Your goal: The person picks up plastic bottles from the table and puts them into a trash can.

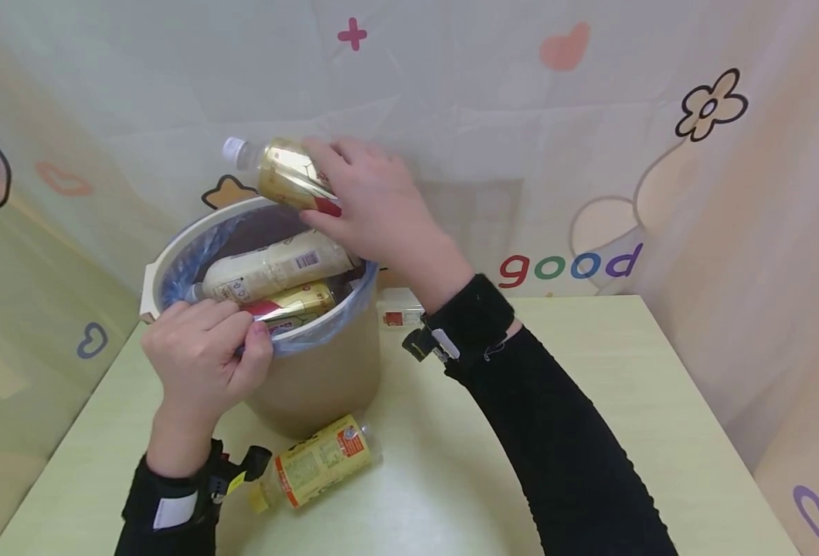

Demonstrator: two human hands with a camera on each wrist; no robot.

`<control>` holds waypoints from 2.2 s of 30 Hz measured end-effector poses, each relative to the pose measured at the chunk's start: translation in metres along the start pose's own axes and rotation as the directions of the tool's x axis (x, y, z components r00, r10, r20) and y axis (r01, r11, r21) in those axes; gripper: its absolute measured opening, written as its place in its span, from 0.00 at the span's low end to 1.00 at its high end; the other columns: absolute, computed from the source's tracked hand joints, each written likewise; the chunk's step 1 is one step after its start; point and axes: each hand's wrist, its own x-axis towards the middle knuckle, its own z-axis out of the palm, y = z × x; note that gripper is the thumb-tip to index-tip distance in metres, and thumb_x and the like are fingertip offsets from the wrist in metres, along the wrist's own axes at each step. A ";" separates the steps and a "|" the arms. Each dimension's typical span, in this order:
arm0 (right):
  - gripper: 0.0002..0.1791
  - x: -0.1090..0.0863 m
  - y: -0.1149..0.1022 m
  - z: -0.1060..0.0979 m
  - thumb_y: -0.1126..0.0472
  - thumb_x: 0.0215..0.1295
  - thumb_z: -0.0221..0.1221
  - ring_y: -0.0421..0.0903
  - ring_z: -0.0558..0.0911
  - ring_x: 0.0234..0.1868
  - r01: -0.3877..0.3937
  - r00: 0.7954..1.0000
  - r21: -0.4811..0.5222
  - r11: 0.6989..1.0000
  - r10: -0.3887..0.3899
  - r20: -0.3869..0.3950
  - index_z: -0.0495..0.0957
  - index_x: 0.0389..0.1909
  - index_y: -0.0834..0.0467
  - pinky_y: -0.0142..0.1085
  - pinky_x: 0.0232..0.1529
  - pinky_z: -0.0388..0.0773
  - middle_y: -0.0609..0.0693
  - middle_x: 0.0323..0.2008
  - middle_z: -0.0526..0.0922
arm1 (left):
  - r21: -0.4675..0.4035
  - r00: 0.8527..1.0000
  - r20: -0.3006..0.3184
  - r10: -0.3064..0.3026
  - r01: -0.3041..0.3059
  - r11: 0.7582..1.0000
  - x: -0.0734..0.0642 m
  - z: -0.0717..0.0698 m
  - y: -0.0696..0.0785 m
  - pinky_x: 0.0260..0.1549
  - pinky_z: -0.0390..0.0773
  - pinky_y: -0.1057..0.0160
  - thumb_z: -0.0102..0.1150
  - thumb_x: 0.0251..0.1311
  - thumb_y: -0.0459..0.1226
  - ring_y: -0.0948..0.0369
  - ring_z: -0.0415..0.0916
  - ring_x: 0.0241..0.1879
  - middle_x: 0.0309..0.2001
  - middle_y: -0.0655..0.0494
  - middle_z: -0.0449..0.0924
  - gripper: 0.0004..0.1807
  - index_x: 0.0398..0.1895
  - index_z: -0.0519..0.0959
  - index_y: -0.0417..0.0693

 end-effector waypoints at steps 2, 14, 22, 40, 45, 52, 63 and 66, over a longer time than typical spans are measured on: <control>0.45 0.003 -0.004 0.002 0.37 0.58 0.60 0.47 0.72 0.59 0.004 1.000 -0.028 1.000 -0.003 0.010 0.62 0.75 0.49 0.42 0.60 0.67 0.51 0.62 0.74 | 0.000 1.000 0.002 -0.001 0.001 1.000 0.000 0.000 0.000 0.14 0.51 0.59 0.47 0.50 0.42 0.57 0.58 0.11 0.11 0.57 0.60 0.17 0.07 0.64 0.50; 0.43 0.023 -0.028 0.015 0.38 0.62 0.56 0.49 0.66 0.68 0.096 0.993 -0.214 0.972 -0.079 0.087 0.57 0.78 0.41 0.48 0.65 0.60 0.45 0.68 0.68 | 0.009 1.000 0.000 -0.007 0.007 1.000 0.000 -0.004 -0.001 0.14 0.50 0.59 0.46 0.53 0.43 0.56 0.58 0.11 0.11 0.57 0.60 0.19 0.07 0.64 0.50; 0.43 0.028 -0.035 0.034 0.39 0.62 0.56 0.50 0.65 0.67 0.160 0.977 -0.274 0.948 -0.113 0.180 0.54 0.78 0.39 0.51 0.65 0.59 0.45 0.69 0.66 | 0.015 1.000 0.003 -0.001 0.001 1.000 0.000 -0.005 -0.001 0.14 0.52 0.59 0.47 0.52 0.42 0.57 0.60 0.11 0.11 0.58 0.60 0.17 0.08 0.63 0.50; 0.41 0.032 -0.026 0.057 0.35 0.67 0.45 0.50 0.63 0.68 0.180 0.969 -0.213 0.960 -0.136 0.208 0.54 0.79 0.43 0.50 0.65 0.56 0.47 0.71 0.65 | 0.008 1.000 0.012 -0.003 0.003 1.000 0.001 -0.006 -0.004 0.14 0.51 0.59 0.47 0.50 0.42 0.58 0.60 0.12 0.11 0.58 0.60 0.17 0.07 0.62 0.51; 0.41 0.032 -0.026 0.058 0.34 0.68 0.43 0.49 0.61 0.70 0.176 0.967 -0.214 0.961 -0.129 0.219 0.52 0.80 0.41 0.50 0.66 0.55 0.46 0.72 0.63 | 0.007 1.000 0.016 -0.002 0.002 1.000 0.001 -0.007 -0.004 0.15 0.51 0.59 0.47 0.51 0.42 0.58 0.60 0.12 0.11 0.58 0.59 0.17 0.07 0.62 0.51; 0.39 0.032 -0.026 0.061 0.37 0.68 0.45 0.52 0.46 0.78 0.176 0.968 -0.151 0.973 -0.143 0.208 0.53 0.79 0.38 0.51 0.72 0.41 0.48 0.76 0.57 | 0.015 1.000 0.011 -0.003 0.003 1.000 0.002 -0.007 -0.005 0.15 0.50 0.59 0.47 0.51 0.41 0.58 0.59 0.12 0.10 0.59 0.59 0.17 0.07 0.61 0.51; 0.33 0.023 -0.021 0.049 0.41 0.66 0.50 0.48 0.60 0.70 0.176 0.982 -0.041 0.983 -0.173 0.071 0.66 0.72 0.45 0.45 0.68 0.54 0.49 0.68 0.66 | 0.009 1.000 0.009 -0.006 0.006 1.000 0.001 -0.008 -0.004 0.15 0.51 0.59 0.47 0.50 0.41 0.58 0.60 0.12 0.11 0.58 0.59 0.17 0.08 0.61 0.51; 0.33 0.017 -0.014 0.044 0.41 0.67 0.50 0.47 0.62 0.69 0.155 0.988 -0.009 0.988 -0.155 0.026 0.68 0.71 0.47 0.43 0.69 0.54 0.49 0.67 0.68 | 0.005 1.000 0.012 -0.008 0.008 1.000 0.002 -0.008 -0.004 0.15 0.51 0.59 0.46 0.51 0.42 0.58 0.60 0.12 0.10 0.58 0.59 0.17 0.07 0.61 0.51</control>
